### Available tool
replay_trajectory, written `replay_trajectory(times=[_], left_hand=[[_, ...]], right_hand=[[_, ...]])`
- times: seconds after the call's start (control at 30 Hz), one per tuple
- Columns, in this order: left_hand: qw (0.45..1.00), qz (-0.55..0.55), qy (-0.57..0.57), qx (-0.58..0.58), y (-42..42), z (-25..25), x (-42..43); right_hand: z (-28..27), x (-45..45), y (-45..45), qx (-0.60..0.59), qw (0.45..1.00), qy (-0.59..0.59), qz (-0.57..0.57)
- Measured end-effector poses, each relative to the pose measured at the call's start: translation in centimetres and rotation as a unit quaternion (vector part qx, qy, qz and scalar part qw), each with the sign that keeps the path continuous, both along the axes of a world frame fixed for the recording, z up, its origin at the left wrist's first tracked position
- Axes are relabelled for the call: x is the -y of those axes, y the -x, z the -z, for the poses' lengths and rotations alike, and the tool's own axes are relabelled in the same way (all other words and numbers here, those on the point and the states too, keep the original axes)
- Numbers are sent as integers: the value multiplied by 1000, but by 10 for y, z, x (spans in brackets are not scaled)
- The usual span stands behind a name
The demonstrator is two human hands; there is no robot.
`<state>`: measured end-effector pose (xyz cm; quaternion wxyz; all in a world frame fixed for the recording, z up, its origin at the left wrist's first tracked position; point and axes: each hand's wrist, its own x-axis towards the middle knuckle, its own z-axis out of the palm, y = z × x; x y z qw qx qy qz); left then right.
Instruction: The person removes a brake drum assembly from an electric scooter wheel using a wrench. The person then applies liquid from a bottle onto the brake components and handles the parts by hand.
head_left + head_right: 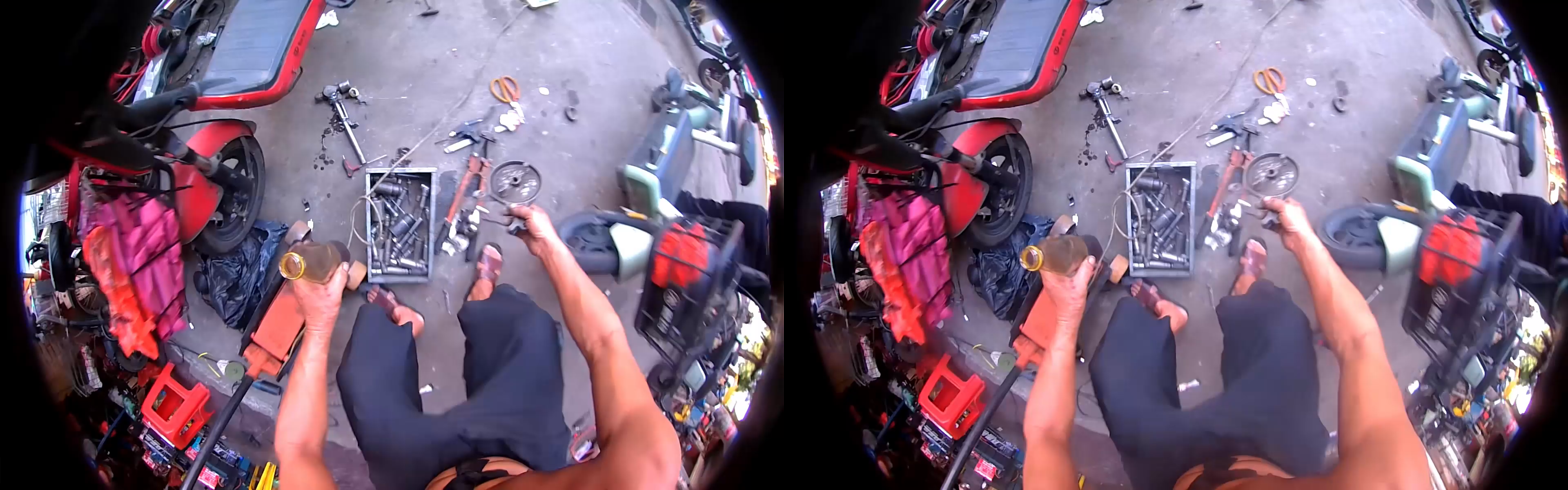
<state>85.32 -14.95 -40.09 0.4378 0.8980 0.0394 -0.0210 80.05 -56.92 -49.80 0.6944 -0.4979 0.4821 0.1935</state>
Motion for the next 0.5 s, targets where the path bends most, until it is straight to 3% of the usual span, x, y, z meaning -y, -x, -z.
replay_trajectory(times=[0.07, 0.1, 0.17, 0.23, 0.27, 0.3, 0.33, 0.37, 0.43, 0.5], left_hand=[[997, 50, -37, 37, -32, 52, -8], [999, 16, 40, 0, -47, 68, -4], [992, -32, 104, 57, -73, 136, -15], [992, -53, 100, 56, -96, 172, -18], [992, -41, 110, 51, -105, 186, -19], [993, -37, 102, 55, -114, 207, -26], [992, -19, 103, 70, -121, 220, -28], [991, -2, 103, 87, -126, 230, -30], [988, -13, 129, 81, -127, 247, -33], [988, -21, 133, 75, -122, 251, -33]], right_hand=[[68, 24, -12, 26, 1000, -3, 8], [89, 30, -16, 41, 999, -8, 11], [147, 53, -13, 23, 1000, -13, 12], [185, 70, -4, -73, 983, 100, -138], [196, 84, -2, -89, 895, 199, -390], [190, 91, -10, -98, 734, 286, -609], [158, 76, -32, -136, 575, 345, -729], [144, 69, -56, -116, 540, 353, -755], [120, 39, -127, 8, 597, 356, -718], [127, -2, -188, 215, 590, 448, -636]])
